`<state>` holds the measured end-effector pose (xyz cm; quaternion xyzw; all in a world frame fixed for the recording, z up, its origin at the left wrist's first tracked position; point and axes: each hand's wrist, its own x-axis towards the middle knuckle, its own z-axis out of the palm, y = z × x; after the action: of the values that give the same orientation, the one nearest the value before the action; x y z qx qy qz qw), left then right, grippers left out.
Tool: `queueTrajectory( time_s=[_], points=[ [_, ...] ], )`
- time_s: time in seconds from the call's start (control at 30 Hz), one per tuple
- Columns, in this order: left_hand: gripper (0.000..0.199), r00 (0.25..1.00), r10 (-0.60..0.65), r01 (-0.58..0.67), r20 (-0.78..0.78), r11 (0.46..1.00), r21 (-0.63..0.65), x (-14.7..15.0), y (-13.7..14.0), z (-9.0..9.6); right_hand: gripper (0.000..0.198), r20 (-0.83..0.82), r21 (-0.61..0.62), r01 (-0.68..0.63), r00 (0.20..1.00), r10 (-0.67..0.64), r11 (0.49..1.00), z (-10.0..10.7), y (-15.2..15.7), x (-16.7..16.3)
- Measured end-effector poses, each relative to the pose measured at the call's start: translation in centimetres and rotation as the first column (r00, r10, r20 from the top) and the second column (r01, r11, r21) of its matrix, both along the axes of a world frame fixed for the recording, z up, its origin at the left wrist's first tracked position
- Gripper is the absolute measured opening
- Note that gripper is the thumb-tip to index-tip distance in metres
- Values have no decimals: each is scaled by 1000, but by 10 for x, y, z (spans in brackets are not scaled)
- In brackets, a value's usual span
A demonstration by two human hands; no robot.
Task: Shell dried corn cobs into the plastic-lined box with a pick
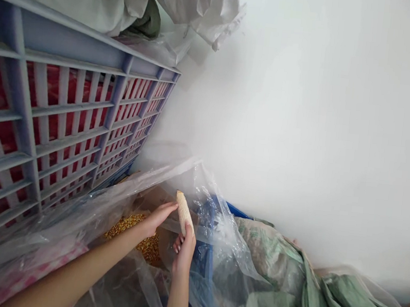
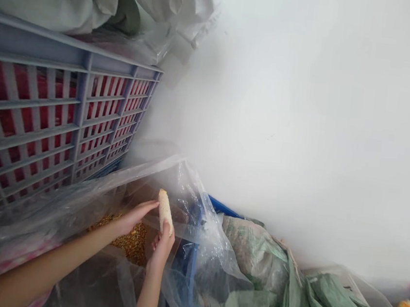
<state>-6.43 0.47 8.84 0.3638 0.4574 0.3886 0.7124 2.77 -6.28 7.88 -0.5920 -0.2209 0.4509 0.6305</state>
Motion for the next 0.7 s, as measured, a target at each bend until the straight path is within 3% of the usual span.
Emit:
queueTrajectory(
  time_s=[0.1,0.2,0.4,0.5,0.7],
  points=[
    [42,998,44,-45,-51,998,-34,2,5,-8,36,-249,-13,-56,967,51,998,-7,4,-1],
    [53,993,63,-71,-99,994,-83,6,13,-24,41,-387,22,-159,909,155,987,-15,6,-4],
    [47,974,106,-122,-201,990,-71,10,13,-64,44,-468,142,-261,832,297,955,-24,4,1],
    [58,960,110,-120,-258,993,-21,7,8,-75,43,-457,218,-241,831,317,946,-11,-4,16],
    [36,902,-43,58,-430,998,21,-1,4,-69,43,-475,397,-37,847,240,917,39,-19,66]
  ],
)
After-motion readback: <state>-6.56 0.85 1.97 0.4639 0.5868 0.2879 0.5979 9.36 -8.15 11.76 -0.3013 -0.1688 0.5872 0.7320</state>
